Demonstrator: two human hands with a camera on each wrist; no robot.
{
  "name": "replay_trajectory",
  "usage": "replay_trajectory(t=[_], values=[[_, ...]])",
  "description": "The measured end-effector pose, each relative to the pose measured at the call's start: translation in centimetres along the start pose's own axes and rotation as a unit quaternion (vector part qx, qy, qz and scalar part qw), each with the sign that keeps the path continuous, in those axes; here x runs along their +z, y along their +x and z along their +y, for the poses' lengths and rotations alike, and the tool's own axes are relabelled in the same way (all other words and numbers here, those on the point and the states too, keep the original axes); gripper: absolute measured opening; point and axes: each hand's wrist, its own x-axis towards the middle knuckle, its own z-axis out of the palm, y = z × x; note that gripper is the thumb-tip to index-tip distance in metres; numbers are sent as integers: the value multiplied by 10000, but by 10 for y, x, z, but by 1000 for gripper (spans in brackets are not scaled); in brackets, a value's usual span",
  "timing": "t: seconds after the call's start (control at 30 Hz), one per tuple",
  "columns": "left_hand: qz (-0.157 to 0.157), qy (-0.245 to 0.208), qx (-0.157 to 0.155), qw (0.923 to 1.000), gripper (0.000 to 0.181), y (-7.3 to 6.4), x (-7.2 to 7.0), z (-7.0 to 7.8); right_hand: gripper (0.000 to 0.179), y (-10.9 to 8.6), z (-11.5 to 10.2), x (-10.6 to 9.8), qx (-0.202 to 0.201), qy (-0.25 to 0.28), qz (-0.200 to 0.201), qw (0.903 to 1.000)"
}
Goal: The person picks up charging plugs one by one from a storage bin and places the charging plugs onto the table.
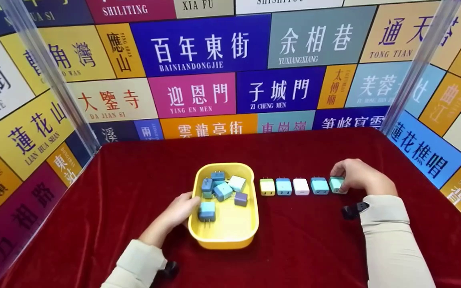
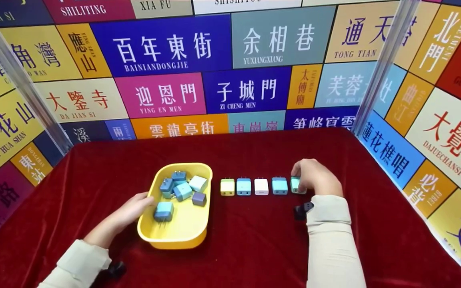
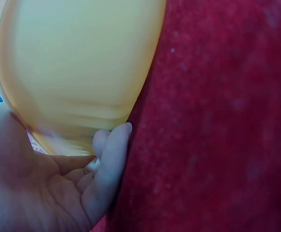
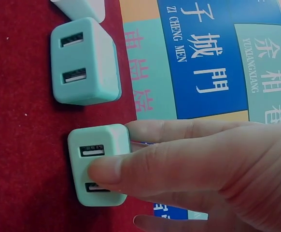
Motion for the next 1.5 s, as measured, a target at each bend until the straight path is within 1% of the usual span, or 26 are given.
replay_trajectory(t=[0.3,0.7,0.93,1.5], values=[[31,75,9,10000,44,0,0,0,43,0,-2,1,26,-15,-66,10000],[-8,30,-28,10000,45,0,-1,0,41,0,-2,1,-35,-37,-61,10000],[3,-66,-12,10000,43,0,0,0,42,1,-1,1,46,8,-80,10000],[45,13,-13,10000,43,0,0,0,42,-1,-2,-1,73,33,-111,9999]])
